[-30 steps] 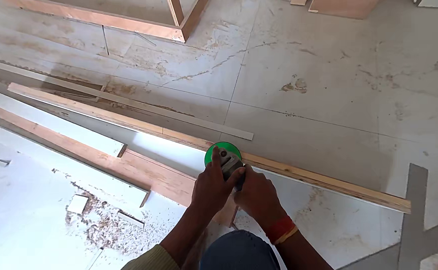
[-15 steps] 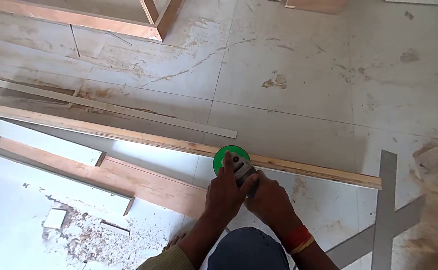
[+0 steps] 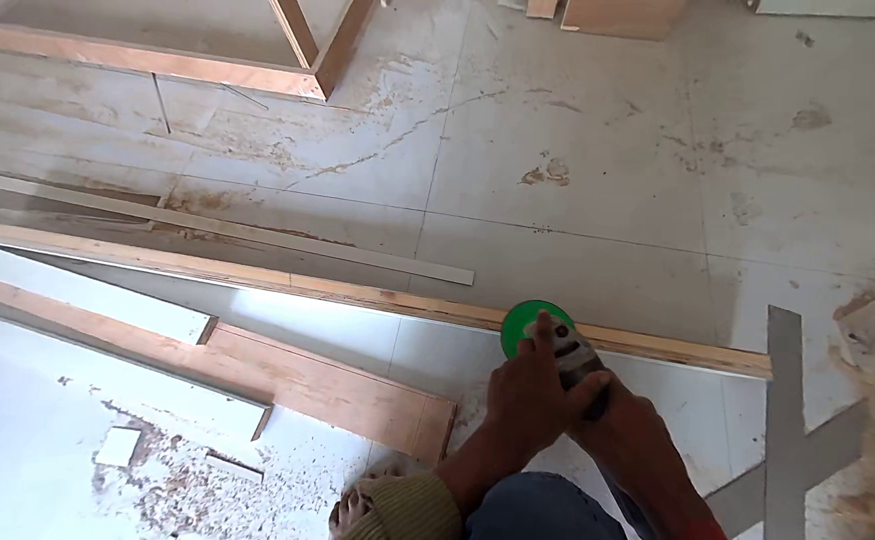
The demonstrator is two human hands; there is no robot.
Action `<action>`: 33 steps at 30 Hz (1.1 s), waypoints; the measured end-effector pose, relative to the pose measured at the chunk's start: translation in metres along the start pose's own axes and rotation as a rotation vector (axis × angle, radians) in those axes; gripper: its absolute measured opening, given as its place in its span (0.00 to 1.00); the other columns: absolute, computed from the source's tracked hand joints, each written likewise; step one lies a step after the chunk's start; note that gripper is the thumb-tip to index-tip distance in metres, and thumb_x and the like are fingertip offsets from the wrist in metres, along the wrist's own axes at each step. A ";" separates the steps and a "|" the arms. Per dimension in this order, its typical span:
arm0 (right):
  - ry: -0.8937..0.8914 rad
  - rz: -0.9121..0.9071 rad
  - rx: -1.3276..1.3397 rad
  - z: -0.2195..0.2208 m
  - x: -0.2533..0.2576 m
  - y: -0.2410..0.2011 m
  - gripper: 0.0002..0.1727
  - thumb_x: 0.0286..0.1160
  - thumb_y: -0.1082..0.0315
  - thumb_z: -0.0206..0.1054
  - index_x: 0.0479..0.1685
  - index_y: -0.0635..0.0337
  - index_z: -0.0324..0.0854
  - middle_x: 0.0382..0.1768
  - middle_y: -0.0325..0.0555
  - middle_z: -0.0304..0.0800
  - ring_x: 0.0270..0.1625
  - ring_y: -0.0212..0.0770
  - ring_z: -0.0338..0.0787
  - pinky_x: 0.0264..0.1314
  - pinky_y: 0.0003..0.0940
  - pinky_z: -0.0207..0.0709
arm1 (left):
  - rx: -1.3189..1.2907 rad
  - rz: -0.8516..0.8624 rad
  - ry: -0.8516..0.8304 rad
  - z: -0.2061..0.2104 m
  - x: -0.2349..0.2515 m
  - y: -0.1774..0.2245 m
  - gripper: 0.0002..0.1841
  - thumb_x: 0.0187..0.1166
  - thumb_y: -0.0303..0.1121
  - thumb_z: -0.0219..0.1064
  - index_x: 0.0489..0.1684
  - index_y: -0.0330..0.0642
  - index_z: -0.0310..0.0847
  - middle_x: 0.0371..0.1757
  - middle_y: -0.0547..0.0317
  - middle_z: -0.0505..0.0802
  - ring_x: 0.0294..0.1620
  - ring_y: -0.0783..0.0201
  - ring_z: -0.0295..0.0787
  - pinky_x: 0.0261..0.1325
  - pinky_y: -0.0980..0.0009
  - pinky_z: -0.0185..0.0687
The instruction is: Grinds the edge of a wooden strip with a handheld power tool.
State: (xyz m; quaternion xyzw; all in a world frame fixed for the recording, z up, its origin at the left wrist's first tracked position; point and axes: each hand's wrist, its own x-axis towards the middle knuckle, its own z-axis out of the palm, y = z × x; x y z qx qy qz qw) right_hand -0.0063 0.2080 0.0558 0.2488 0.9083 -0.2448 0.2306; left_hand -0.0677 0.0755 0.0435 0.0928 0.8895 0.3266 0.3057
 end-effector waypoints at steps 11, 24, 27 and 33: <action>-0.238 -0.237 -0.089 0.042 0.015 -0.139 0.33 0.60 0.49 0.80 0.66 0.52 0.80 0.38 0.50 0.92 0.45 0.54 0.94 0.46 0.57 0.85 | -0.082 -0.251 0.458 -0.071 -0.024 -0.100 0.53 0.71 0.71 0.67 0.93 0.48 0.54 0.49 0.42 0.94 0.46 0.42 0.94 0.48 0.36 0.87; -0.320 -0.143 -0.142 0.033 0.018 -0.134 0.33 0.56 0.60 0.80 0.67 0.52 0.77 0.42 0.49 0.91 0.47 0.53 0.93 0.44 0.56 0.84 | -0.080 -0.237 0.452 -0.056 -0.016 -0.094 0.52 0.70 0.71 0.68 0.91 0.45 0.56 0.42 0.44 0.93 0.41 0.43 0.92 0.44 0.41 0.86; -0.315 -0.120 -0.132 0.024 0.018 -0.112 0.29 0.56 0.59 0.79 0.62 0.51 0.79 0.41 0.47 0.91 0.47 0.51 0.93 0.45 0.54 0.83 | -0.084 -0.230 0.415 -0.042 -0.012 -0.078 0.53 0.69 0.70 0.69 0.91 0.44 0.56 0.42 0.45 0.93 0.41 0.44 0.93 0.45 0.43 0.86; -0.306 -0.086 -0.140 0.015 0.018 -0.086 0.28 0.56 0.58 0.79 0.61 0.50 0.79 0.40 0.44 0.91 0.47 0.48 0.92 0.46 0.52 0.83 | -0.068 -0.197 0.407 -0.021 -0.010 -0.061 0.54 0.68 0.71 0.69 0.90 0.43 0.57 0.38 0.47 0.93 0.38 0.47 0.93 0.42 0.45 0.87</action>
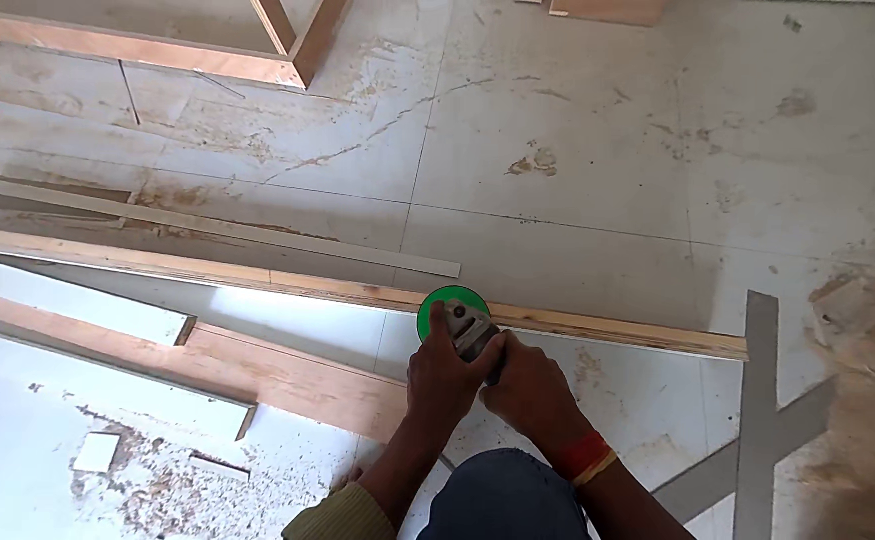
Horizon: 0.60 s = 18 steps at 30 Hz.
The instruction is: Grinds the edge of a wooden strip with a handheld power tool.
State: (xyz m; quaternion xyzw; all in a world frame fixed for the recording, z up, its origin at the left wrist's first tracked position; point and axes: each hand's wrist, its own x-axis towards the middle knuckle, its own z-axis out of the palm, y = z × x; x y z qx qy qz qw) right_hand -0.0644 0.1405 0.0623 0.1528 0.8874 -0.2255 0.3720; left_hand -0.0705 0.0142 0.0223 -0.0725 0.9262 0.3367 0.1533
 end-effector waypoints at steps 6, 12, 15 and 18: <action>0.050 0.028 0.032 -0.008 -0.006 0.028 0.27 0.55 0.57 0.79 0.58 0.49 0.80 0.36 0.43 0.90 0.43 0.47 0.92 0.43 0.50 0.82 | -0.032 0.031 -0.024 0.021 -0.005 0.018 0.56 0.65 0.73 0.69 0.90 0.44 0.57 0.37 0.51 0.93 0.37 0.50 0.92 0.40 0.46 0.87; 0.102 0.065 0.034 -0.014 -0.010 0.060 0.28 0.57 0.53 0.79 0.59 0.50 0.81 0.37 0.45 0.91 0.44 0.50 0.93 0.45 0.54 0.83 | -0.031 0.044 -0.100 0.040 -0.012 0.042 0.57 0.64 0.74 0.68 0.91 0.45 0.56 0.41 0.49 0.93 0.39 0.48 0.93 0.42 0.45 0.88; 0.160 0.073 0.053 -0.017 -0.013 0.078 0.28 0.55 0.54 0.80 0.58 0.51 0.82 0.36 0.46 0.92 0.43 0.51 0.93 0.43 0.55 0.83 | -0.037 0.067 -0.157 0.047 -0.014 0.059 0.57 0.65 0.71 0.71 0.91 0.42 0.55 0.43 0.48 0.93 0.40 0.49 0.93 0.43 0.47 0.89; 0.200 0.114 0.116 -0.020 -0.022 0.103 0.32 0.52 0.56 0.84 0.61 0.54 0.83 0.38 0.51 0.92 0.44 0.55 0.93 0.45 0.61 0.83 | -0.065 0.122 -0.306 0.054 -0.017 0.074 0.57 0.68 0.71 0.69 0.93 0.41 0.52 0.50 0.45 0.93 0.46 0.47 0.94 0.48 0.46 0.89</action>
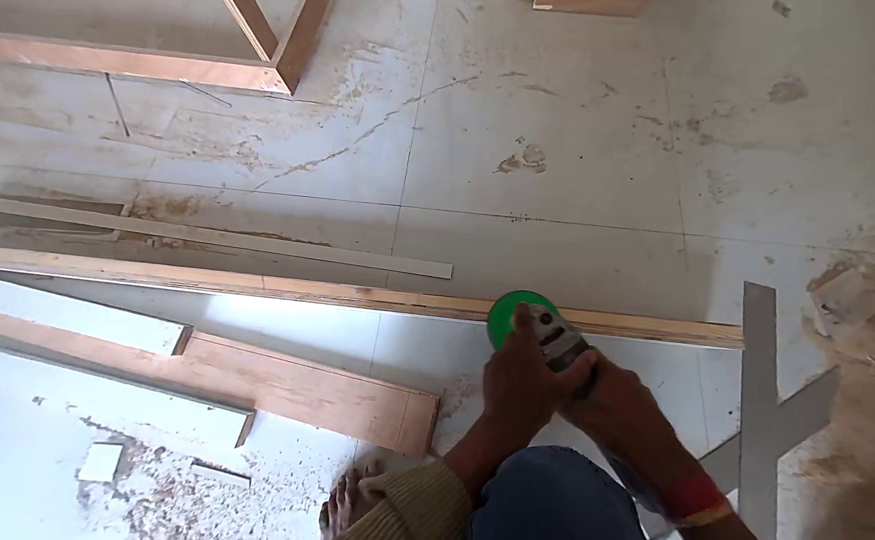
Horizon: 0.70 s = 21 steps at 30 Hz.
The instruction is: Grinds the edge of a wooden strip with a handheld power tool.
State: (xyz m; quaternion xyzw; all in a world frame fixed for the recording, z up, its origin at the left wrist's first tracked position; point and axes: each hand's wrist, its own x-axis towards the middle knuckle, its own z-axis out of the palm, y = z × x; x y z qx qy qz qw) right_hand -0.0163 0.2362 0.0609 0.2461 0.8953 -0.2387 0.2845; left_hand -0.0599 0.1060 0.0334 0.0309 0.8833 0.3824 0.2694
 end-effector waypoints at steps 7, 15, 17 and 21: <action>0.235 0.070 0.149 0.001 -0.035 0.083 0.37 0.40 0.53 0.83 0.61 0.54 0.83 0.35 0.49 0.91 0.39 0.52 0.92 0.38 0.62 0.82 | 0.434 0.225 0.311 -0.017 0.013 -0.080 0.50 0.77 0.70 0.60 0.93 0.42 0.57 0.90 0.43 0.69 0.89 0.42 0.64 0.86 0.36 0.55; 0.242 0.121 0.296 0.030 -0.061 0.082 0.39 0.39 0.53 0.83 0.62 0.58 0.82 0.39 0.47 0.93 0.43 0.48 0.93 0.43 0.58 0.83 | 0.794 0.169 0.204 -0.040 0.015 -0.152 0.51 0.74 0.45 0.74 0.97 0.42 0.44 0.98 0.47 0.47 0.98 0.47 0.32 0.94 0.45 0.36; 0.238 0.072 0.249 0.033 -0.060 0.068 0.39 0.40 0.53 0.82 0.61 0.58 0.83 0.36 0.46 0.93 0.39 0.49 0.93 0.39 0.58 0.83 | 0.716 0.201 0.223 -0.049 0.011 -0.147 0.40 0.77 0.40 0.70 0.92 0.43 0.59 0.95 0.49 0.59 0.96 0.49 0.46 0.94 0.47 0.42; 0.204 -0.067 0.125 0.041 -0.042 0.014 0.34 0.43 0.54 0.80 0.58 0.56 0.84 0.30 0.47 0.92 0.34 0.52 0.93 0.33 0.60 0.83 | 0.161 0.312 0.457 -0.053 -0.020 -0.137 0.21 0.86 0.47 0.60 0.70 0.48 0.86 0.44 0.61 0.93 0.40 0.61 0.89 0.45 0.61 0.87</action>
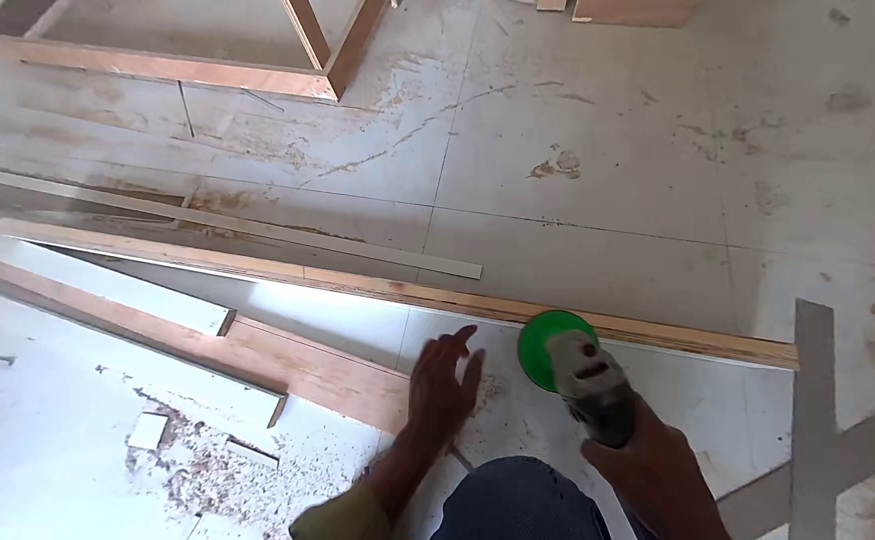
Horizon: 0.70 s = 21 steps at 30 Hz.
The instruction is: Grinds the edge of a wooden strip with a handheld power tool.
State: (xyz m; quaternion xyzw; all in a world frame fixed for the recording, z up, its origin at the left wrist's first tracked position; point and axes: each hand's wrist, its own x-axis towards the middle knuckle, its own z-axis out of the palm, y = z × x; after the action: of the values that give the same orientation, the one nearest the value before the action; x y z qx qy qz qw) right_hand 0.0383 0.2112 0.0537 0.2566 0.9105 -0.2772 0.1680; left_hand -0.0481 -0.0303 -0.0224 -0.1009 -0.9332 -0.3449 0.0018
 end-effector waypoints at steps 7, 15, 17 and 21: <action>-0.304 -0.165 -0.121 0.038 0.039 -0.129 0.32 0.62 0.48 0.80 0.63 0.56 0.79 0.36 0.51 0.91 0.42 0.55 0.94 0.43 0.59 0.85 | -0.149 -0.307 -0.208 -0.045 0.012 0.019 0.55 0.73 0.62 0.72 0.97 0.49 0.43 0.46 0.48 0.92 0.35 0.53 0.90 0.41 0.48 0.89; -0.401 -0.174 -0.168 0.046 0.048 -0.162 0.33 0.59 0.60 0.81 0.67 0.55 0.76 0.42 0.53 0.91 0.45 0.56 0.94 0.41 0.56 0.85 | -0.103 -0.394 -0.193 -0.054 0.029 0.005 0.55 0.76 0.70 0.61 0.98 0.48 0.36 0.61 0.39 0.90 0.58 0.44 0.91 0.61 0.40 0.84; -0.419 -0.128 -0.199 0.037 0.049 -0.149 0.32 0.58 0.60 0.81 0.66 0.54 0.76 0.43 0.52 0.91 0.46 0.55 0.94 0.43 0.56 0.86 | -0.102 -0.393 -0.233 -0.044 0.027 0.019 0.56 0.77 0.70 0.61 0.97 0.47 0.34 0.59 0.38 0.90 0.55 0.43 0.91 0.59 0.40 0.85; -0.413 -0.068 -0.183 0.020 0.049 -0.118 0.30 0.56 0.60 0.81 0.62 0.53 0.78 0.40 0.49 0.91 0.46 0.53 0.93 0.44 0.55 0.85 | -0.127 -0.384 -0.291 -0.024 0.023 0.045 0.55 0.77 0.67 0.64 0.97 0.46 0.35 0.56 0.40 0.91 0.52 0.44 0.92 0.56 0.42 0.86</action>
State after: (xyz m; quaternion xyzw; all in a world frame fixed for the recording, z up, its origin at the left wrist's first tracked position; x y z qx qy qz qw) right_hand -0.0644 0.1337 0.0654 0.1474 0.8863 -0.2457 0.3639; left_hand -0.0634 -0.0082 0.0263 0.0296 -0.9021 -0.3788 -0.2044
